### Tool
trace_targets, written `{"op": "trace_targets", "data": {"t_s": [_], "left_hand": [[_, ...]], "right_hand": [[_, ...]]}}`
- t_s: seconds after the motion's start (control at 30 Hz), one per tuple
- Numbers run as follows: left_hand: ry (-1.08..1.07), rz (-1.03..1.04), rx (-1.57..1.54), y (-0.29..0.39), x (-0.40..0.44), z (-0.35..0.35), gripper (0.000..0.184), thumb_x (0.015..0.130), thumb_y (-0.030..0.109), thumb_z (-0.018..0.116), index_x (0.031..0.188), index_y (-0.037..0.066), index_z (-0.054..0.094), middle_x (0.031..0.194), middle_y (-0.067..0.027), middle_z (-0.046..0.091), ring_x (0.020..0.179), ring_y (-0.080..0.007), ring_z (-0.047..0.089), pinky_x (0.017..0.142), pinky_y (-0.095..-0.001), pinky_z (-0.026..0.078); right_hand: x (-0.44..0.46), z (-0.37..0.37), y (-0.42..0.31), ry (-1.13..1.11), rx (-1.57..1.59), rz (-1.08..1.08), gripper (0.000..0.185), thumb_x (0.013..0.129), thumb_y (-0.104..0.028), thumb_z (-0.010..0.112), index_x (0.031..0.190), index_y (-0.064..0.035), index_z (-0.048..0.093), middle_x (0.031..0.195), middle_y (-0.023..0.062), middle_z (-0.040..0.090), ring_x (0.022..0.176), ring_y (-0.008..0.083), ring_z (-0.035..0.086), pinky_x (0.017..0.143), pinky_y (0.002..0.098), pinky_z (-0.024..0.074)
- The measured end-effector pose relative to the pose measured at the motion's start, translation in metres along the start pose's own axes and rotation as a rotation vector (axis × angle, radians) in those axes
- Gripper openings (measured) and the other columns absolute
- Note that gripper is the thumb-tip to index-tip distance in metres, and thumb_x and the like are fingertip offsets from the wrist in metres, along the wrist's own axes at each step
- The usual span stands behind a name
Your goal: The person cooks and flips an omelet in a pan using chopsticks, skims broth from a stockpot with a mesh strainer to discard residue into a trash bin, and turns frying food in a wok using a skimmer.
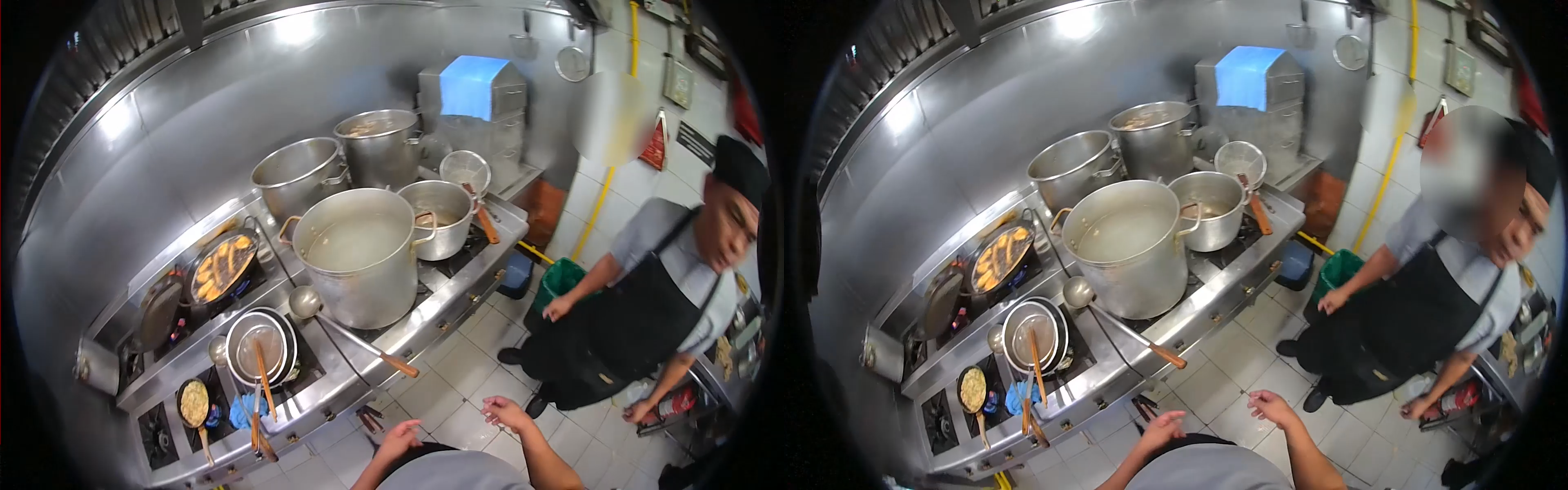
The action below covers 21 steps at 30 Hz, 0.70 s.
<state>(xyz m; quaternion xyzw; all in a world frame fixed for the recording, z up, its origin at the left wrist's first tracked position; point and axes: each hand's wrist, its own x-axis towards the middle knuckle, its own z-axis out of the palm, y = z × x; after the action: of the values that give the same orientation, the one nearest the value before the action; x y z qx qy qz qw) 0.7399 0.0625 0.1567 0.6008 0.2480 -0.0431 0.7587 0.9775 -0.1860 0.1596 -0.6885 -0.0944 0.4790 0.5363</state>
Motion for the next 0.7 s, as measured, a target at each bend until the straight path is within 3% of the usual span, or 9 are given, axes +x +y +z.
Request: {"op": "trace_targets", "data": {"t_s": [0.13, 0.2, 0.33, 0.37, 0.53, 0.63, 0.7], "left_hand": [[-0.043, -0.019, 0.036, 0.035, 0.003, 0.019, 0.035, 0.091, 0.010, 0.052, 0.126, 0.009, 0.053, 0.076, 0.0002, 0.057, 0.072, -0.0082, 0.058, 0.064, -0.0224, 0.046], [-0.023, 0.081, 0.112, 0.049, 0.009, 0.015, 0.038, 0.089, 0.007, 0.052, 0.127, 0.009, 0.053, 0.078, 0.0026, 0.054, 0.072, -0.0072, 0.054, 0.066, -0.0211, 0.044], [-0.022, 0.164, -0.067, 0.079, 0.035, 0.009, 0.046, 0.084, 0.002, 0.049, 0.129, 0.009, 0.052, 0.083, 0.0038, 0.051, 0.074, -0.0071, 0.052, 0.069, -0.0222, 0.044], [-0.032, 0.197, -0.102, 0.081, 0.048, 0.007, 0.042, 0.087, 0.005, 0.051, 0.129, 0.009, 0.051, 0.080, 0.0039, 0.051, 0.074, -0.0064, 0.051, 0.068, -0.0217, 0.043], [-0.106, 0.090, -0.057, 0.127, 0.100, 0.001, 0.034, 0.094, 0.019, 0.056, 0.126, 0.008, 0.054, 0.075, 0.0042, 0.054, 0.070, -0.0045, 0.050, 0.066, -0.0198, 0.042], [-0.153, 0.059, 0.052, 0.141, 0.136, -0.009, 0.029, 0.094, 0.020, 0.058, 0.120, 0.007, 0.058, 0.075, 0.0036, 0.055, 0.068, -0.0050, 0.051, 0.065, -0.0200, 0.043], [-0.139, 0.073, -0.105, 0.129, 0.160, -0.016, 0.025, 0.093, 0.021, 0.059, 0.112, 0.004, 0.060, 0.077, 0.0015, 0.057, 0.069, -0.0066, 0.054, 0.062, -0.0208, 0.045]], "right_hand": [[0.037, -0.009, -0.048, -0.048, 0.037, -0.037, 0.037, 0.094, -0.022, 0.057, 0.125, -0.0037, 0.050, 0.101, 0.0077, 0.065, 0.075, 0.0149, 0.063, 0.065, 0.0271, 0.0515], [0.058, -0.013, -0.070, -0.034, 0.122, -0.085, 0.038, 0.093, -0.021, 0.057, 0.126, -0.0031, 0.049, 0.100, 0.0085, 0.065, 0.075, 0.0151, 0.063, 0.065, 0.0267, 0.0515], [0.093, -0.031, -0.125, 0.060, 0.177, -0.246, 0.045, 0.093, -0.019, 0.057, 0.133, -0.0076, 0.041, 0.097, 0.0082, 0.064, 0.069, 0.0148, 0.062, 0.059, 0.0266, 0.0492], [0.102, -0.038, -0.139, 0.069, 0.175, -0.244, 0.045, 0.093, -0.019, 0.057, 0.133, -0.0076, 0.041, 0.097, 0.0082, 0.064, 0.069, 0.0148, 0.062, 0.059, 0.0266, 0.0492], [0.130, -0.111, -0.228, 0.561, 0.354, -0.511, 0.053, 0.092, -0.021, 0.058, 0.138, -0.0086, 0.034, 0.087, 0.0056, 0.061, 0.061, 0.0106, 0.056, 0.052, 0.0237, 0.0452], [0.121, -0.159, -0.292, 0.741, 0.460, -0.671, 0.051, 0.093, -0.021, 0.056, 0.138, -0.0090, 0.034, 0.085, 0.0039, 0.058, 0.061, 0.0090, 0.052, 0.052, 0.0227, 0.0426], [0.118, -0.187, -0.323, 0.806, 0.458, -0.720, 0.050, 0.093, -0.021, 0.055, 0.138, -0.0095, 0.035, 0.087, 0.0039, 0.057, 0.063, 0.0089, 0.052, 0.053, 0.0226, 0.0421]]}}
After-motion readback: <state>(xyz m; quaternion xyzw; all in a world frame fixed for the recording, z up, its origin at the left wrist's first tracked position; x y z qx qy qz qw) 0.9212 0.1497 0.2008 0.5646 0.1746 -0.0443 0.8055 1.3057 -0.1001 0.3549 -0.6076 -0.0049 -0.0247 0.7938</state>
